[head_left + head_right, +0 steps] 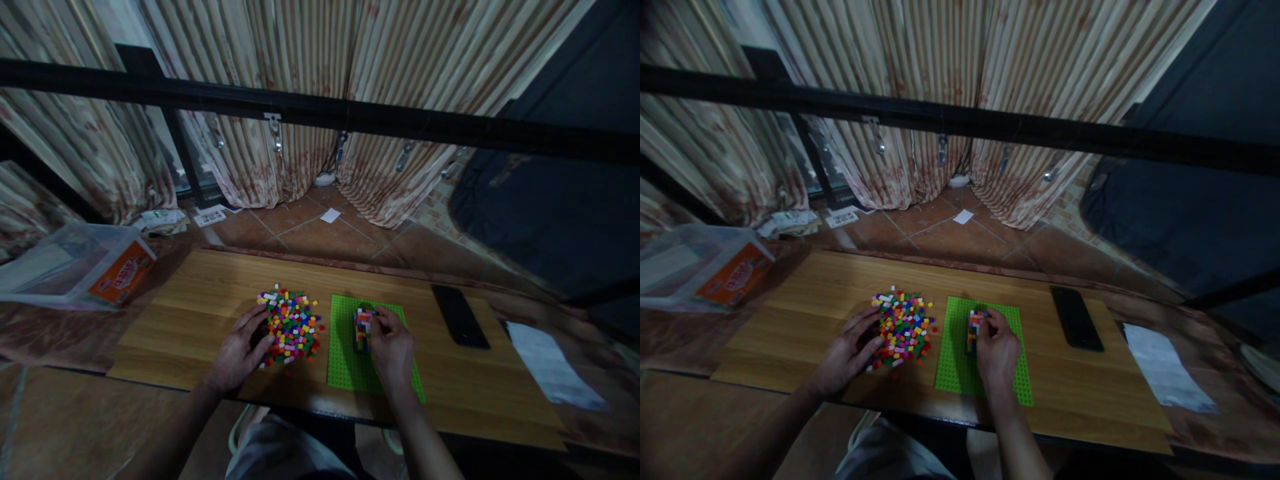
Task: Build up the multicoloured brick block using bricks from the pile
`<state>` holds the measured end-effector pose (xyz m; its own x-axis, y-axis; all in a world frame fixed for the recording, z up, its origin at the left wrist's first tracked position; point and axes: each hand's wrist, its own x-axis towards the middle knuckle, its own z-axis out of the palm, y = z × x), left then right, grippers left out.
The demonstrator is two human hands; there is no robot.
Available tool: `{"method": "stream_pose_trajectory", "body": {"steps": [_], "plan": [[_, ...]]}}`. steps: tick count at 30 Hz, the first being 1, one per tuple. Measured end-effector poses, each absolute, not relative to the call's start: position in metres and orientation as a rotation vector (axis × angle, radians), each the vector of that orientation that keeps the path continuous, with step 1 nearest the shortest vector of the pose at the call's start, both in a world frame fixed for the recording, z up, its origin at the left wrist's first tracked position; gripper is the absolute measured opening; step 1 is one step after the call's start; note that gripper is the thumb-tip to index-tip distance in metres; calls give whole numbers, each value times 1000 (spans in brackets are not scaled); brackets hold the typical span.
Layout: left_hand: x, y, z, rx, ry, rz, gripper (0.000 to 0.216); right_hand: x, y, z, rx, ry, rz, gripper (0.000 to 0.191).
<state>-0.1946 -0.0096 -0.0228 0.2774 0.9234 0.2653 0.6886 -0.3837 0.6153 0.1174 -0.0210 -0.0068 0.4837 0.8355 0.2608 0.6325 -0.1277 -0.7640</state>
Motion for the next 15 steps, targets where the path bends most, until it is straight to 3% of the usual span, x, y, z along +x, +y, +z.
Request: {"method": "stream_pose_trajectory", "body": {"steps": [9,15], "plan": [[-195,-10,-24,2161,1465,842,44,68,-42,-6,-1560,-1741,163,28],[-195,-11,-24,2154,1460,868,42,46,-30,-13,-1686,-1997,97,27]]}}
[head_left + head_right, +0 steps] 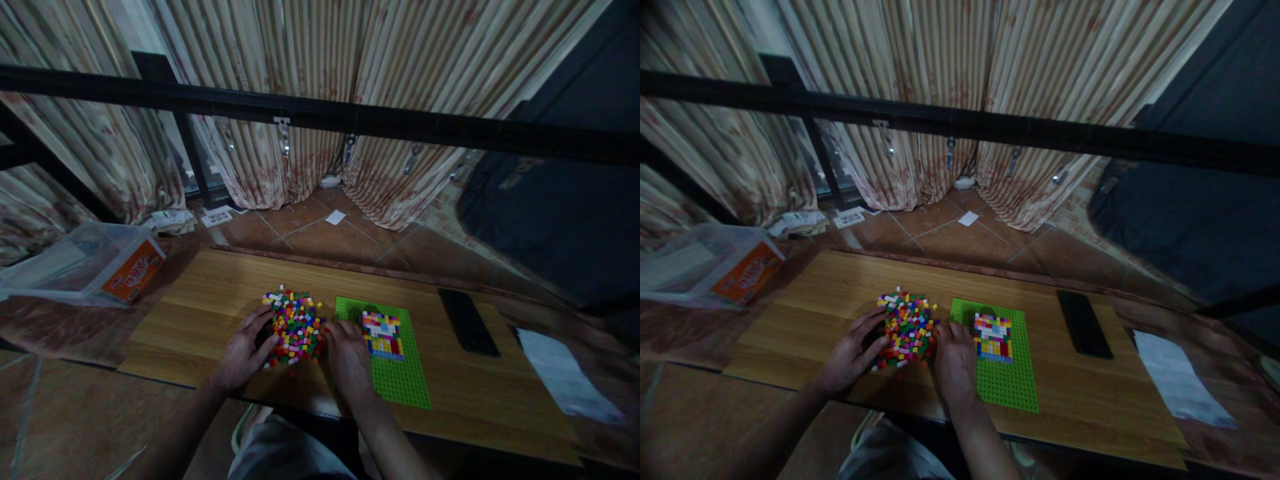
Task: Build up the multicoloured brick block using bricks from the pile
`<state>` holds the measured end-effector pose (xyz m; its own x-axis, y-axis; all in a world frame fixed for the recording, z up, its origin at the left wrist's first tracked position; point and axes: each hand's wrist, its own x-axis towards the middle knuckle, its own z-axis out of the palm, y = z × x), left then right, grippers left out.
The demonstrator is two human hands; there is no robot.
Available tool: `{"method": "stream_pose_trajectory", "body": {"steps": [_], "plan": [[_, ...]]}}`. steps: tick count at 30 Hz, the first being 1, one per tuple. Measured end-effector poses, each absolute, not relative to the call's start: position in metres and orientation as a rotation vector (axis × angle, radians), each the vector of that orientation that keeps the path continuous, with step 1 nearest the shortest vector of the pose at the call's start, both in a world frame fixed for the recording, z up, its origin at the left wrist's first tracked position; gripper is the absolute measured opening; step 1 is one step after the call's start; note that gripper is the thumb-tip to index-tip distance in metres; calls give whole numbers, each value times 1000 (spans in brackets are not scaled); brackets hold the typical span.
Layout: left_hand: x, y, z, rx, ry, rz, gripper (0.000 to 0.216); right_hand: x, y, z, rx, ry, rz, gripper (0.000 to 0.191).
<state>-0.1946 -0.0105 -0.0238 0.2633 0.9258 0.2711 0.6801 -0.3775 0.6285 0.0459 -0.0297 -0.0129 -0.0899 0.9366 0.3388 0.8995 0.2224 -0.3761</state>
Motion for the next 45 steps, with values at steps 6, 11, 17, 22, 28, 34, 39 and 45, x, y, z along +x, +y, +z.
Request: {"method": "stream_pose_trajectory", "body": {"steps": [6,11,17,22,28,34,39,45], "plan": [[-196,-10,-27,2167,1468,850,43,42,-21,-18,-1784,-2073,69,25],[-196,-10,-27,2163,1471,843,43,40,-27,-9,-1693,-1939,227,26],[-195,-10,-23,2150,1471,857,43,56,-44,8,-1558,-1670,400,25],[-196,-10,-25,2157,1466,850,43,86,-51,7,-1555,-1534,375,22],[-198,-8,-29,2175,1459,842,43,120,-47,2,-1686,-1431,273,30],[-196,-7,-27,2177,1450,856,44,129,-35,-2,-1816,-1482,212,37],[-197,-8,-27,2178,1458,845,44,127,-28,-2,-1906,-1484,225,38],[-196,-8,-25,2184,1462,840,44,125,-23,3,-1929,-1448,270,37]]}}
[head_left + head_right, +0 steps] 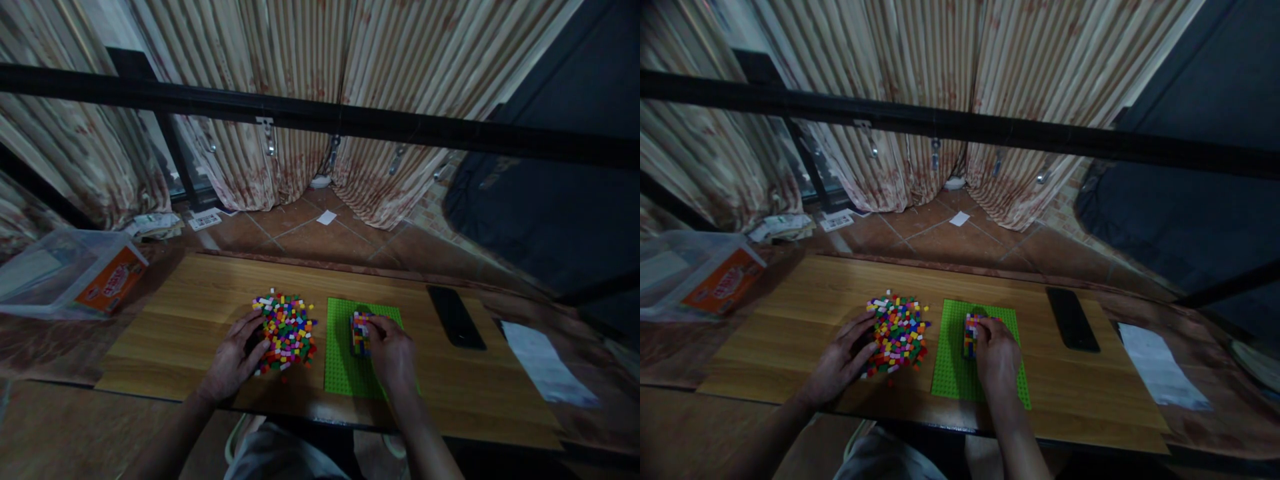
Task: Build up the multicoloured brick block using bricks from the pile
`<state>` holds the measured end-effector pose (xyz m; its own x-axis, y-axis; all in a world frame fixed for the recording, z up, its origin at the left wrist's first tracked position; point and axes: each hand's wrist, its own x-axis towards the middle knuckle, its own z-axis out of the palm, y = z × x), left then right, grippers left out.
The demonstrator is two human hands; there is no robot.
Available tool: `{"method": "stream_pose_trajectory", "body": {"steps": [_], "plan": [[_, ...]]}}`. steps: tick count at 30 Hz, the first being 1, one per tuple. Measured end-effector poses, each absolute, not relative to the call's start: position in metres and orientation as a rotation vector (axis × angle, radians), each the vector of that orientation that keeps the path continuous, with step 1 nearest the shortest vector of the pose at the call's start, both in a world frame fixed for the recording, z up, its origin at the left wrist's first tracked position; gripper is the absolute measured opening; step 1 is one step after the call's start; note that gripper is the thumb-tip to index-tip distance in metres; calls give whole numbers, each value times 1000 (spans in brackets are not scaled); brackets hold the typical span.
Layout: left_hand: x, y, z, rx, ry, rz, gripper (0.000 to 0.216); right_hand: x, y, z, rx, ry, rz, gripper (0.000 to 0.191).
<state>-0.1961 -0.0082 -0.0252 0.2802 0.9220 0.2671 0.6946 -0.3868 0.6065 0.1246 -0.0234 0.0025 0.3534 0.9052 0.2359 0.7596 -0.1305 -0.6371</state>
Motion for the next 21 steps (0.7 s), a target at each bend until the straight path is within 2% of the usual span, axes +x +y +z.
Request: {"method": "stream_pose_trajectory", "body": {"steps": [21], "plan": [[-197,-8,-28,2180,1470,845,44,126,-22,-1,-1926,-1297,340,33]]}}
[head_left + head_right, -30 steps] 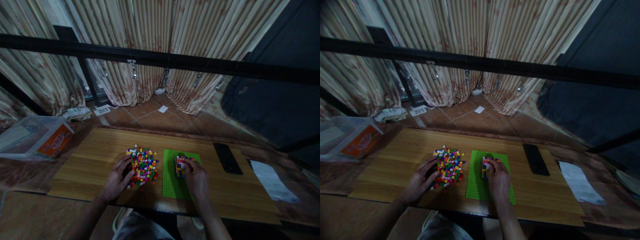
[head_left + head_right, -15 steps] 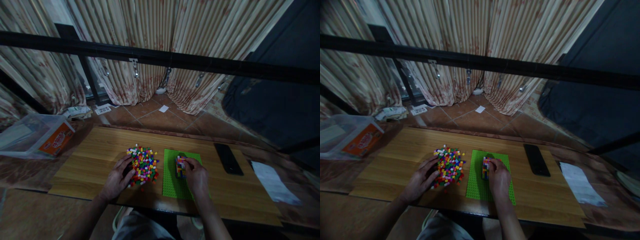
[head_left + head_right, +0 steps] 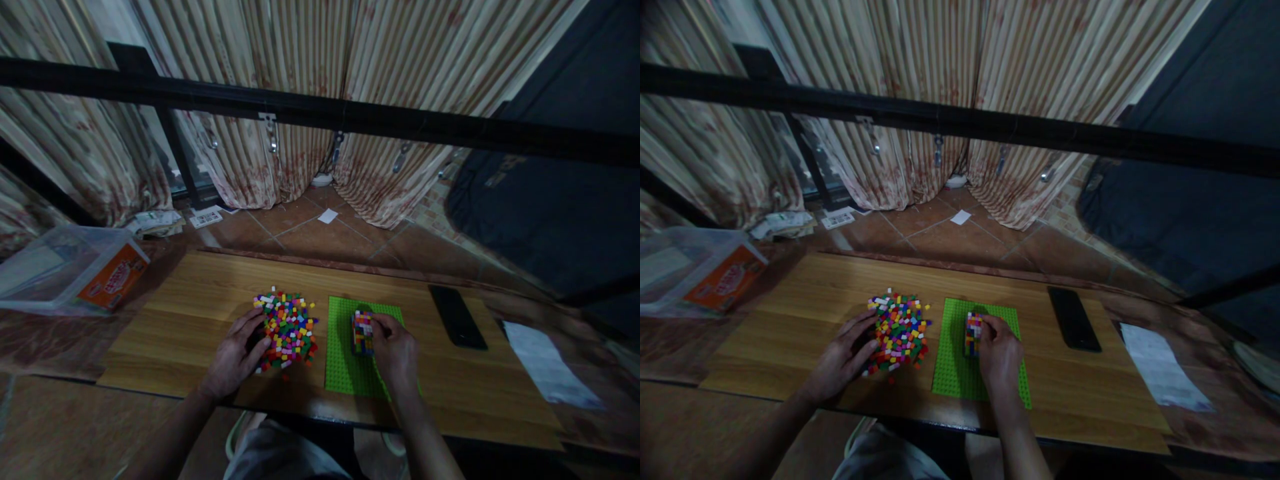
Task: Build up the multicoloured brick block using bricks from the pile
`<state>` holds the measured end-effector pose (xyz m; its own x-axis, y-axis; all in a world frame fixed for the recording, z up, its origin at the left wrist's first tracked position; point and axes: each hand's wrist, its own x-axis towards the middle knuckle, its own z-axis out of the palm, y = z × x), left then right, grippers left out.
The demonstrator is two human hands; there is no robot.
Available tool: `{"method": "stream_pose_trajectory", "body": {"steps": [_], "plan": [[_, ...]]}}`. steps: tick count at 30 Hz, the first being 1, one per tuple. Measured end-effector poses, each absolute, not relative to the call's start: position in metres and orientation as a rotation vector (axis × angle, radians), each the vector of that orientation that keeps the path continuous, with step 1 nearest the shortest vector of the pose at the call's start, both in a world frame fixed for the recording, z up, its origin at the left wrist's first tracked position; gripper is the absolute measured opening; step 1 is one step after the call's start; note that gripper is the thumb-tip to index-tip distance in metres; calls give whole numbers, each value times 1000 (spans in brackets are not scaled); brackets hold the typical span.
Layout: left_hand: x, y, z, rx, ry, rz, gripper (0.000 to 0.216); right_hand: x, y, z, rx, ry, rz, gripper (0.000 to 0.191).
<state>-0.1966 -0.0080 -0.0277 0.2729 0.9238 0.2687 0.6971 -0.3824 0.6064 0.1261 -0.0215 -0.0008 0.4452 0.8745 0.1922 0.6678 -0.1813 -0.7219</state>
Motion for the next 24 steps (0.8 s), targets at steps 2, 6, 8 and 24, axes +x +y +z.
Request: {"method": "stream_pose_trajectory", "body": {"steps": [2,6,8,24], "plan": [[-196,-8,-27,2176,1474,851,44,127,-20,-2,-1920,-1277,345,32],[-196,-8,-26,2173,1475,852,44,128,-18,-4,-1888,-1238,374,31],[-196,-8,-27,2171,1472,847,44,129,-18,-4,-1882,-1231,380,31],[-196,-9,-26,2175,1465,844,43,126,-19,0,-1930,-1229,381,37]]}}
